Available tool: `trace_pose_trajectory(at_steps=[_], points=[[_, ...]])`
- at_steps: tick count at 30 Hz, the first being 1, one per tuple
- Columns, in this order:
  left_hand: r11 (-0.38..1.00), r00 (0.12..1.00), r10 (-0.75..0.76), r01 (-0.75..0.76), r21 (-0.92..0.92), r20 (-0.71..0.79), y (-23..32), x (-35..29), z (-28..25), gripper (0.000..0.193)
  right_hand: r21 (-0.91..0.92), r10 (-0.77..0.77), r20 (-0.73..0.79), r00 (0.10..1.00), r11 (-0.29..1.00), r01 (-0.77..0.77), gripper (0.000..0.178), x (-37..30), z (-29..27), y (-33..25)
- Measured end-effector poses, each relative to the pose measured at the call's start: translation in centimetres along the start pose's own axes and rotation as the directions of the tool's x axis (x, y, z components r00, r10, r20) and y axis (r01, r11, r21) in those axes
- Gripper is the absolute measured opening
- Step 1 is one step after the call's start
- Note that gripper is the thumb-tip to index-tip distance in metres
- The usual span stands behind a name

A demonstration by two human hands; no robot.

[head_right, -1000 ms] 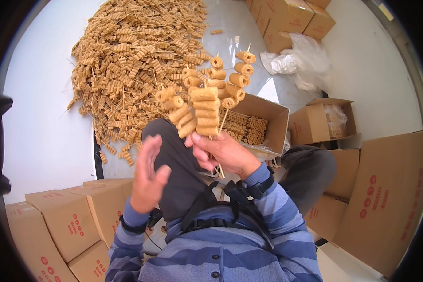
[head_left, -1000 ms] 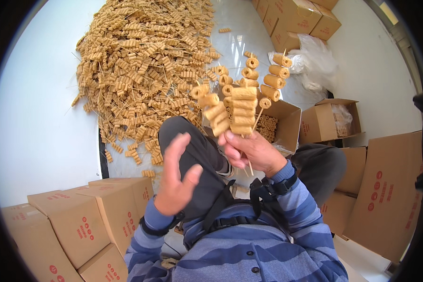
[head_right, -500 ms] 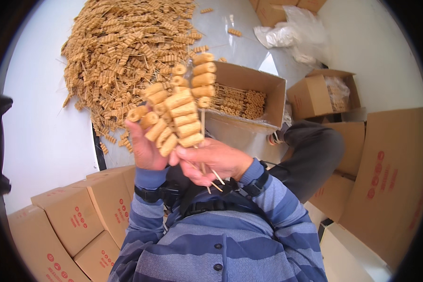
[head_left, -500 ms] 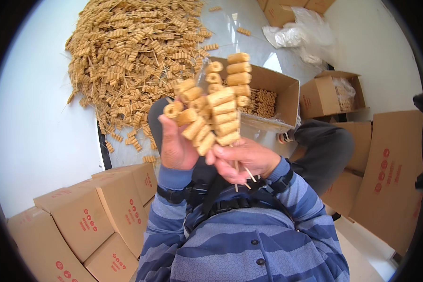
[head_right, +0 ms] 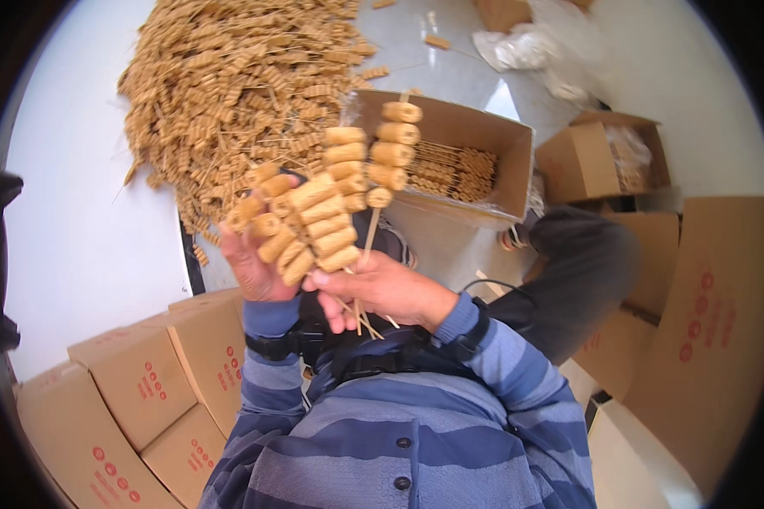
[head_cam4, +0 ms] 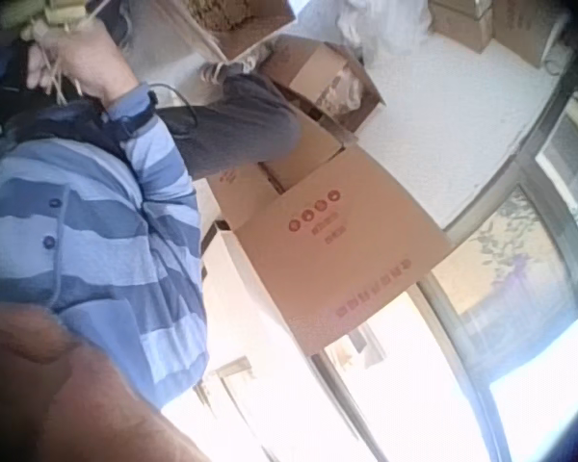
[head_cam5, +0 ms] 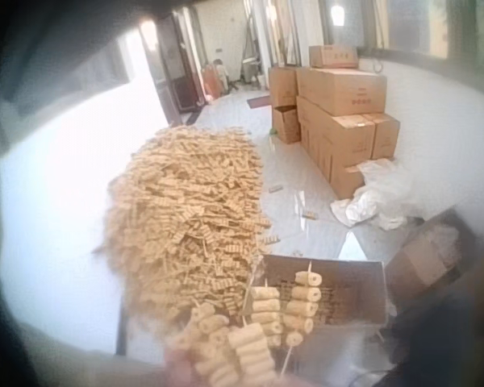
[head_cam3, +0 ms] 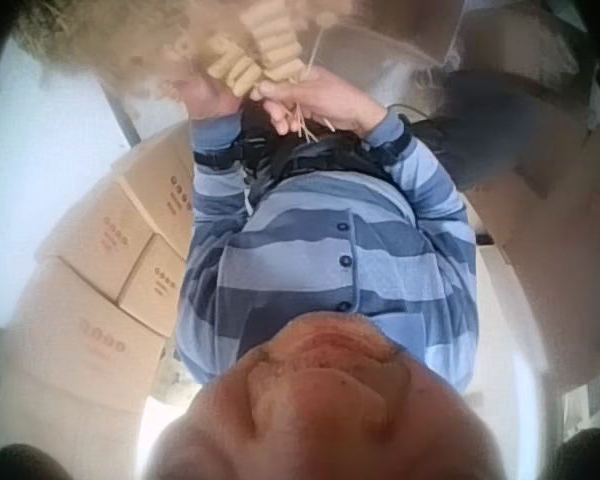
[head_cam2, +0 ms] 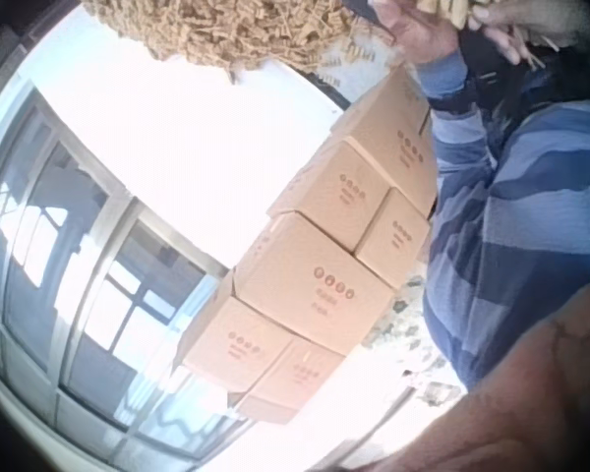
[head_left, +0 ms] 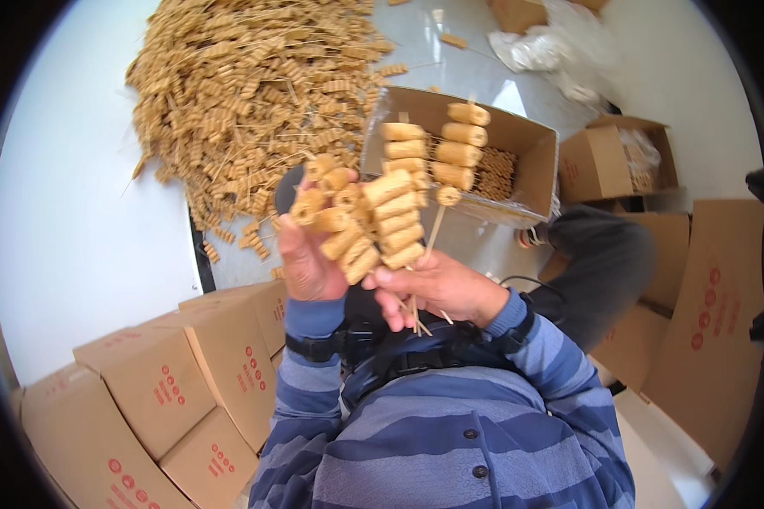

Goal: The person picks up small cylindrical snacks and wooden sticks from a pile on the floor, threads the snacks onto the sticks, and places the assembled skewers into a cardboard box. The person repeats this process continuously.

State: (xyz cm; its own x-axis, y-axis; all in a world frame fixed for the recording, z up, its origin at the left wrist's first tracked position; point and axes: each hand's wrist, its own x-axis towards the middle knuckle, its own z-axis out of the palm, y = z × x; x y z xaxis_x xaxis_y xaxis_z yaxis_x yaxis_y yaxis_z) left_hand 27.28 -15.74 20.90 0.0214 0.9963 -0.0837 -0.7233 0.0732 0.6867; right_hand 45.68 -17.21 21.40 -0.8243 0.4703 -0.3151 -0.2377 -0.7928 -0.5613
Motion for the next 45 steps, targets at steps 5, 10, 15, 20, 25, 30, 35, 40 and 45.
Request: trace_pose_trajectory(at_steps=[5,10,15,20,25,30,35,40,45], points=[[0.995,0.999,-0.002,-0.001,-0.1,-0.034,-0.5,-0.1,1.9,0.077,-0.091,-0.126,-0.159,0.979,0.989,0.113,0.026,-0.4,0.0,0.2],[0.997,0.987,0.015,-0.003,0.075,-0.157,0.3,-0.4,2.0,0.046,-0.155,-0.157,-0.328,0.932,0.982,0.111,0.025,-0.5,0.6,0.5],[0.992,0.998,0.031,-0.024,0.126,-0.055,0.8,-0.7,1.9,0.039,-0.182,-0.14,-0.359,0.923,0.98,0.078,0.027,-0.8,1.1,0.6],[0.981,0.997,0.015,0.0,0.195,-0.075,1.5,-0.7,2.5,0.038,-0.171,-0.153,-0.334,0.93,0.98,0.1,0.029,-1.5,1.3,0.3],[0.979,0.997,-0.002,0.017,0.202,-0.071,2.0,-0.8,2.5,0.037,-0.185,-0.156,-0.312,0.937,0.978,0.102,0.03,-1.7,1.4,0.4],[0.992,1.0,-0.013,0.014,0.124,-0.009,1.6,-1.4,2.0,0.036,-0.188,-0.1,-0.258,0.961,0.981,0.052,0.03,-2.0,1.5,0.2],[0.997,0.997,0.075,-0.075,0.001,-0.029,1.3,-0.9,1.5,0.033,-0.215,-0.033,-0.094,0.995,0.977,0.012,0.035,-2.8,1.2,-0.9],[0.984,0.999,0.001,0.007,-0.177,0.046,0.4,0.0,1.8,0.038,-0.269,0.206,0.033,0.978,0.944,-0.19,0.037,-3.5,0.6,-1.6],[0.979,1.0,-0.007,0.011,-0.203,0.017,-0.6,-0.9,2.8,0.048,-0.31,0.282,0.089,0.955,0.919,-0.243,0.039,-3.3,0.2,-1.5]])
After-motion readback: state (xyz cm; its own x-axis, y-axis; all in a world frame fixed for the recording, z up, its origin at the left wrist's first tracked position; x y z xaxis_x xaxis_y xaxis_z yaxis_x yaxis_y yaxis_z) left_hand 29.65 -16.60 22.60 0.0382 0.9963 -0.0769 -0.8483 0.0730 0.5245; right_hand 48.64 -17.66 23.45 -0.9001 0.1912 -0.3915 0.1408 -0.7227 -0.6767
